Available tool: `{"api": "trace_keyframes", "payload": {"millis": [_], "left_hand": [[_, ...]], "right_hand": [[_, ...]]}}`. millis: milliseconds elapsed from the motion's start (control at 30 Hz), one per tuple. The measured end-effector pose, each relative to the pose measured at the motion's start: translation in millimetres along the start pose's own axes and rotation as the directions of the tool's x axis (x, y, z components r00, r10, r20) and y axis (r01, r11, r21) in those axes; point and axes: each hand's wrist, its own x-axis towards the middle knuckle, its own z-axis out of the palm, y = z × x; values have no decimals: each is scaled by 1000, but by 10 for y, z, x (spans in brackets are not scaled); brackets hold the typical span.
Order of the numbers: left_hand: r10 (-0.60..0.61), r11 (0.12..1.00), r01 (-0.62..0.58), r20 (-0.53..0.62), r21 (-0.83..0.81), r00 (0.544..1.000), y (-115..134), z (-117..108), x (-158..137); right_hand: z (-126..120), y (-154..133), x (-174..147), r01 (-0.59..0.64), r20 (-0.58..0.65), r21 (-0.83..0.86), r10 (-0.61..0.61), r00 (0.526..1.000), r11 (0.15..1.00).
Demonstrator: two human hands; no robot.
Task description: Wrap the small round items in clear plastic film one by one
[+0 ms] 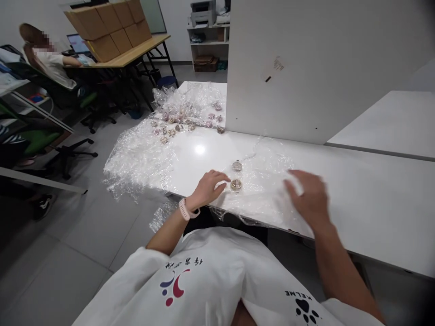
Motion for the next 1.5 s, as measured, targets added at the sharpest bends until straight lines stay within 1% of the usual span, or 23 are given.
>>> {"api": "trace_keyframes", "payload": {"millis": [33,100,167,233,333,433,500,600,667,733,833,933,1000,1067,1100,1167,1200,1233,1267,1300,1367,1433,1500], "left_hand": [[-23,999,25,-42,47,999,-46,64,123],[-127,983,136,-77,120,989,-168,179,295],[-314,942,317,-48,111,948,-290,229,323],[-465,885,464,17,37,885,-367,191,200],[-553,797,566,123,-211,824,-359,33,-176],[-508,628,620,354,-470,785,-238,-79,-569],[-437,546,634,459,-548,773,-141,-62,-743],[-451,485,632,447,-604,773,-37,84,-830],[-522,428,641,405,-636,751,-14,210,-806],[-595,359,631,352,-688,722,-25,324,-760],[-679,299,573,252,-763,690,-78,443,-721],[-718,287,560,213,-777,663,-137,496,-742],[-721,292,576,220,-763,657,-166,505,-769],[-721,302,581,218,-756,658,-183,501,-788],[-720,304,579,216,-756,660,-187,496,-792],[-716,306,574,214,-760,664,-184,483,-786],[-716,303,574,215,-761,664,-179,477,-778],[-716,298,575,220,-762,663,-173,472,-768],[-716,292,576,224,-764,661,-166,468,-758],[-718,284,578,230,-765,657,-160,466,-748],[-719,276,583,238,-764,653,-152,464,-736],[-716,288,590,239,-754,656,-154,462,-743],[-708,322,601,235,-732,666,-161,449,-762]], "right_hand": [[58,-245,-101,143,123,125,-158,980,982],[211,-666,-359,312,298,278,-390,871,909],[372,-909,-629,353,313,322,-451,836,878],[482,-938,-832,310,252,353,-409,877,883],[434,-632,-936,189,210,427,-300,931,884],[118,-116,-840,99,302,396,-231,925,913],[-140,136,-692,75,340,314,-186,922,946],[-313,32,-358,-9,264,222,-51,963,975],[-155,-391,-112,-72,256,280,-3,967,957],[208,-944,89,-76,376,374,-77,924,924],[865,-1593,238,55,446,258,-170,879,964],[1289,-1763,246,135,445,176,-201,873,975],[1391,-1671,238,42,423,264,-154,893,964],[1389,-1504,264,-192,414,450,-13,910,872],[1358,-1410,296,-333,428,552,84,900,764],[1250,-1228,380,-540,489,703,237,840,463],[1176,-1152,419,-574,506,746,272,818,337],[1094,-1093,444,-571,504,774,278,817,273],[1009,-1060,448,-546,487,788,254,836,285],[928,-1055,426,-508,464,779,206,861,367],[806,-1132,300,-360,441,664,44,896,655],[766,-1279,107,-88,468,444,-147,872,892],[798,-1403,-70,176,489,248,-280,826,953]]}}
